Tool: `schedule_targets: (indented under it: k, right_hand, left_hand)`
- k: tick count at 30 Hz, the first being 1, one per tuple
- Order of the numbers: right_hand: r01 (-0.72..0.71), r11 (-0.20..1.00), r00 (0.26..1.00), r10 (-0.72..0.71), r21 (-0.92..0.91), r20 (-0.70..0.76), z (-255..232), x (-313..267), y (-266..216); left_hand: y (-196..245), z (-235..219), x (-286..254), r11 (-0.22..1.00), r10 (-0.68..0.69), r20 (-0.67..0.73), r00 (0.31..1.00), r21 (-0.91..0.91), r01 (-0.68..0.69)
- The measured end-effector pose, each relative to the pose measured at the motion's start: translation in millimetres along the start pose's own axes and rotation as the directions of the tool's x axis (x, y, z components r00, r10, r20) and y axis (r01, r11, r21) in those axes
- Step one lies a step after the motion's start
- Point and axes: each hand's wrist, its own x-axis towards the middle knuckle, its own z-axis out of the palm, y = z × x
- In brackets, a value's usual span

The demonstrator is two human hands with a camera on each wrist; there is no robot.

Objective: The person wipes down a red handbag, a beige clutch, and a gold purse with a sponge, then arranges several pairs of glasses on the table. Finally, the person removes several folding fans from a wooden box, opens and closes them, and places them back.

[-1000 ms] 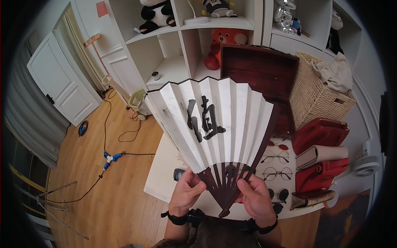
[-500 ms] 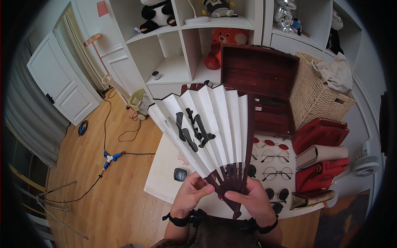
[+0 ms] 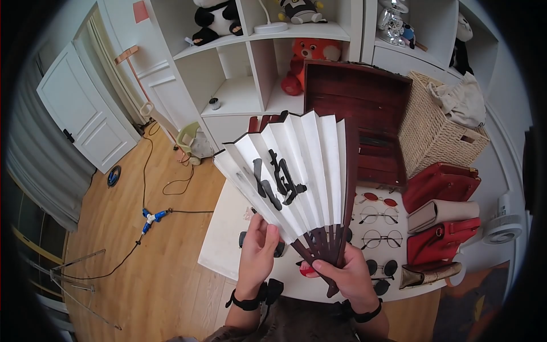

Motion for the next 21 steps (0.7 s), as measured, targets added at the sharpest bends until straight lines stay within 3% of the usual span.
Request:
schedule_targets:
  k: [2,4,6,9,12,21]
  right_hand:
    - [0.031,0.997,1.000,-0.030,-0.065,0.006,-2.4,-1.5,1.4]
    - [-0.011,0.968,1.000,0.006,-0.250,-0.023,-2.0,-4.1,0.7]
    - [-0.001,0.974,1.000,-0.003,-0.226,-0.015,-3.2,-2.7,4.3]
    - [0.026,0.976,1.000,-0.028,-0.215,-0.005,-5.5,-2.8,2.3]
    - [0.058,0.978,0.997,-0.068,-0.200,-0.043,-4.4,-1.1,1.4]
    - [0.024,0.997,0.998,-0.028,-0.069,-0.057,0.9,-3.6,0.6]
  left_hand:
    - [7.0,18.2,-2.4,0.998,0.052,-0.019,0.998,0.030,-0.052]
    - [10.5,22.3,-2.5,0.993,0.102,-0.039,0.994,0.061,-0.100]
    - [11.7,21.6,-2.5,0.974,-0.006,0.024,1.000,0.228,0.000]
    - [10.9,11.4,0.6,0.964,-0.045,0.081,0.996,0.265,0.022]
    - [18.6,16.6,-1.1,0.990,-0.084,0.089,0.993,0.121,0.073]
    - [13.8,18.2,-6.4,0.982,-0.183,0.089,0.979,0.064,0.178]
